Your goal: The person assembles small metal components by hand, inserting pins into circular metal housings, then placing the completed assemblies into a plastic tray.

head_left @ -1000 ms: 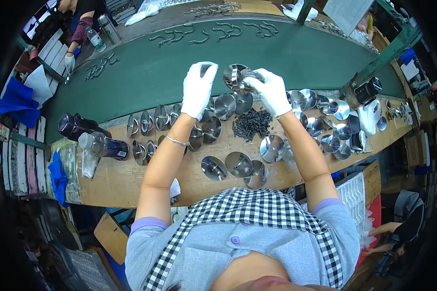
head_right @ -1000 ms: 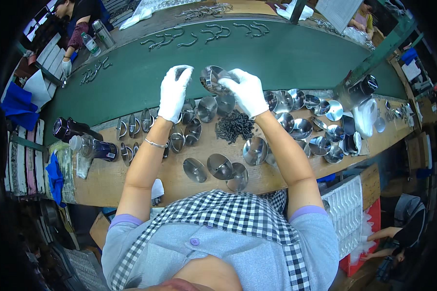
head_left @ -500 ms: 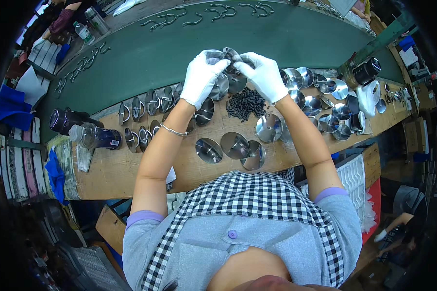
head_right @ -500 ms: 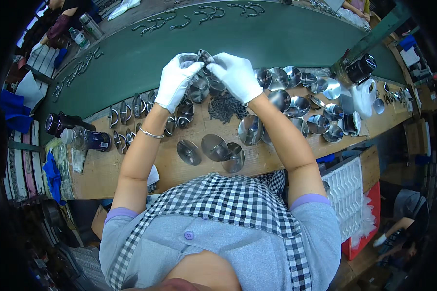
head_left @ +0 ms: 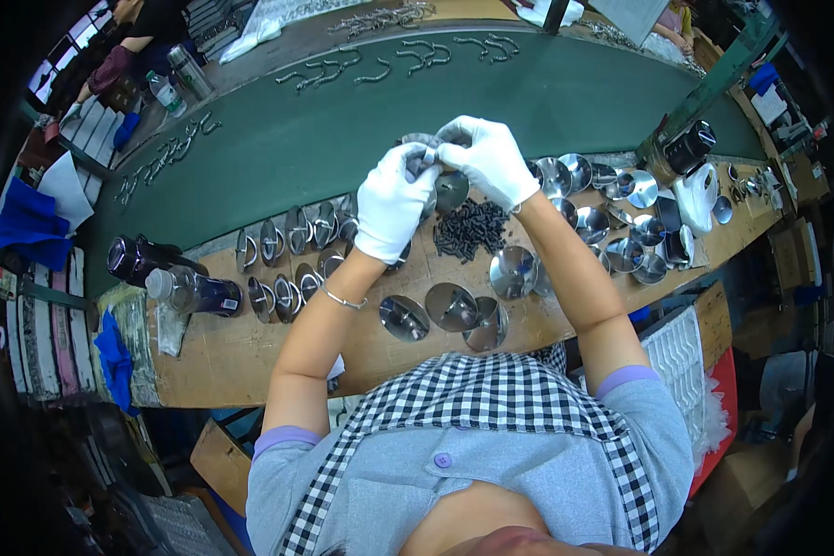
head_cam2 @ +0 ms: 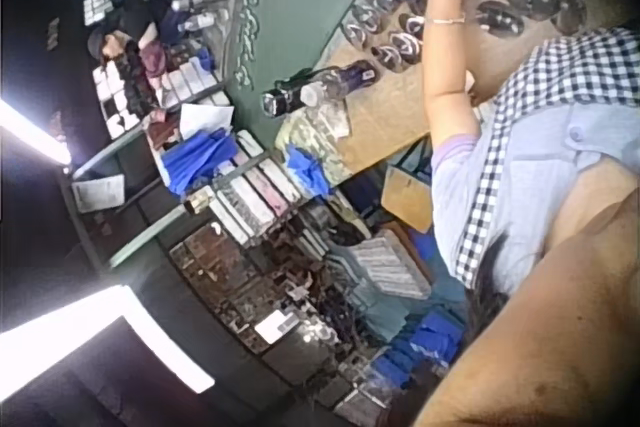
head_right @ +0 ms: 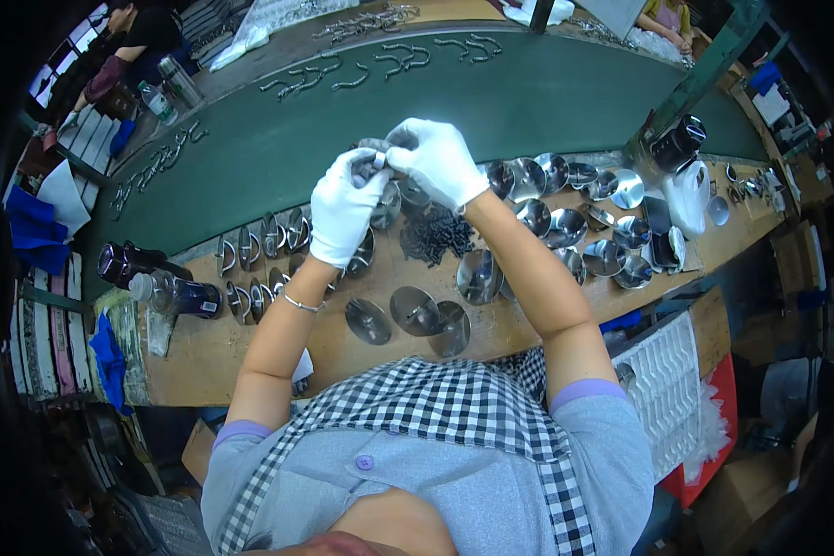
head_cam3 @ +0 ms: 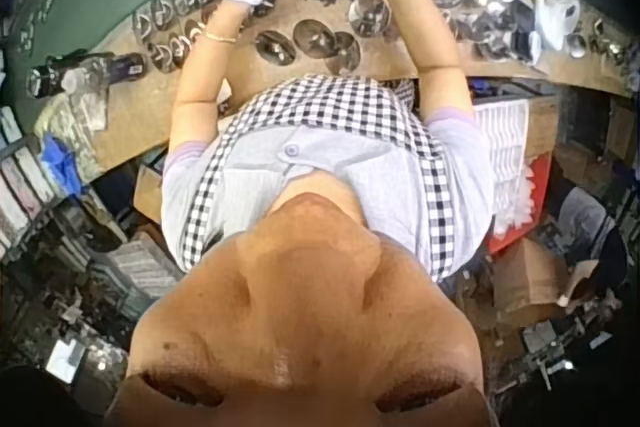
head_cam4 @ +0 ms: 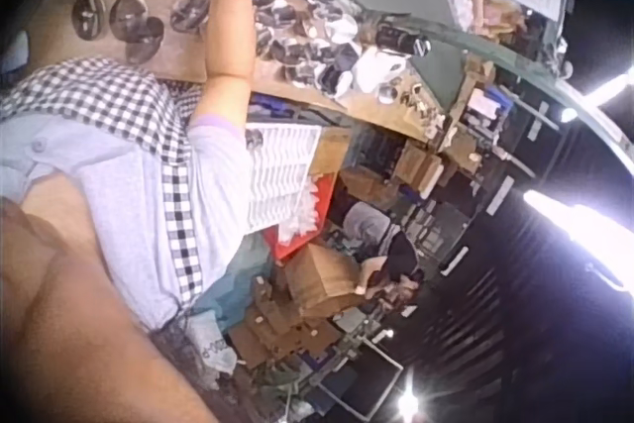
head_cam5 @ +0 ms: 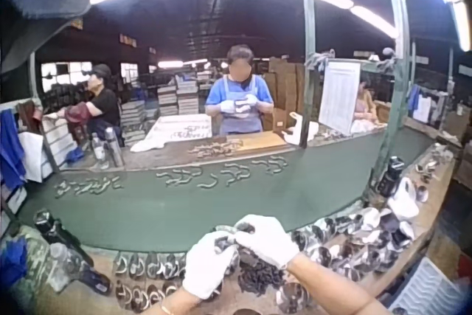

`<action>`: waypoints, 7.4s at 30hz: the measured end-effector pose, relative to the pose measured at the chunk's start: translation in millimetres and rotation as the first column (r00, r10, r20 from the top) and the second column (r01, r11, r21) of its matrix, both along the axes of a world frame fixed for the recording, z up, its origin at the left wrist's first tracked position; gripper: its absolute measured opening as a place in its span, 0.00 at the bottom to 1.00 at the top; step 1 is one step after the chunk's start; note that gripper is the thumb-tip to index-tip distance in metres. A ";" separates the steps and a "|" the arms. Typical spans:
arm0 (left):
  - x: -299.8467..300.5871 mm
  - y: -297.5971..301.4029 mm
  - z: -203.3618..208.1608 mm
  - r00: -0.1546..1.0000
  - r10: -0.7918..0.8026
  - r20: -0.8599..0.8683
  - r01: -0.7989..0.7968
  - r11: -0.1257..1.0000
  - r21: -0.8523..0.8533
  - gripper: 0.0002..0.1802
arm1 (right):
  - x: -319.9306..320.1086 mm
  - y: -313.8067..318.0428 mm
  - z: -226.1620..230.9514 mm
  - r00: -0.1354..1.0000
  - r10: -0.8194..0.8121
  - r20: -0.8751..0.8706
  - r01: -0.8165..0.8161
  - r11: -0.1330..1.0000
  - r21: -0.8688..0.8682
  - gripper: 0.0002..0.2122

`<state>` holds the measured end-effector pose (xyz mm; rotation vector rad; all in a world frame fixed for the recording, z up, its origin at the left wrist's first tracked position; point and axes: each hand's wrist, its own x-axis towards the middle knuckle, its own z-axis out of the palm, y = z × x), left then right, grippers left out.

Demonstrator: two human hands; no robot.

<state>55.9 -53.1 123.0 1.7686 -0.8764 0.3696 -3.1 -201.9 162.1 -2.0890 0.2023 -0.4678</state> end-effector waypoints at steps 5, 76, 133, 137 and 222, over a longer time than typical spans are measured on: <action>-2.2 1.9 2.4 0.999 0.010 0.032 -0.011 1.000 0.004 0.17 | -5.7 4.8 7.9 1.000 0.003 0.025 -0.004 1.000 0.014 0.11; -22.1 25.0 8.5 0.695 -0.444 -0.565 0.103 0.839 -0.534 0.21 | 1.2 39.5 14.9 0.992 0.069 0.104 -0.066 0.997 -0.033 0.10; -37.2 27.3 5.8 0.747 -0.444 -0.495 0.143 0.834 -0.532 0.21 | -14.5 57.0 11.5 0.980 -0.047 0.193 0.035 0.997 0.066 0.10; -35.2 27.8 3.0 0.761 -0.470 -0.447 0.165 0.806 -0.568 0.22 | -9.6 53.9 5.8 0.986 0.012 0.168 -0.035 0.990 0.135 0.10; -32.3 -21.1 -9.4 0.354 -0.575 -0.738 0.342 0.814 -0.470 0.13 | -224.3 -130.5 -115.8 0.873 -0.429 -0.232 0.090 0.609 -0.788 0.06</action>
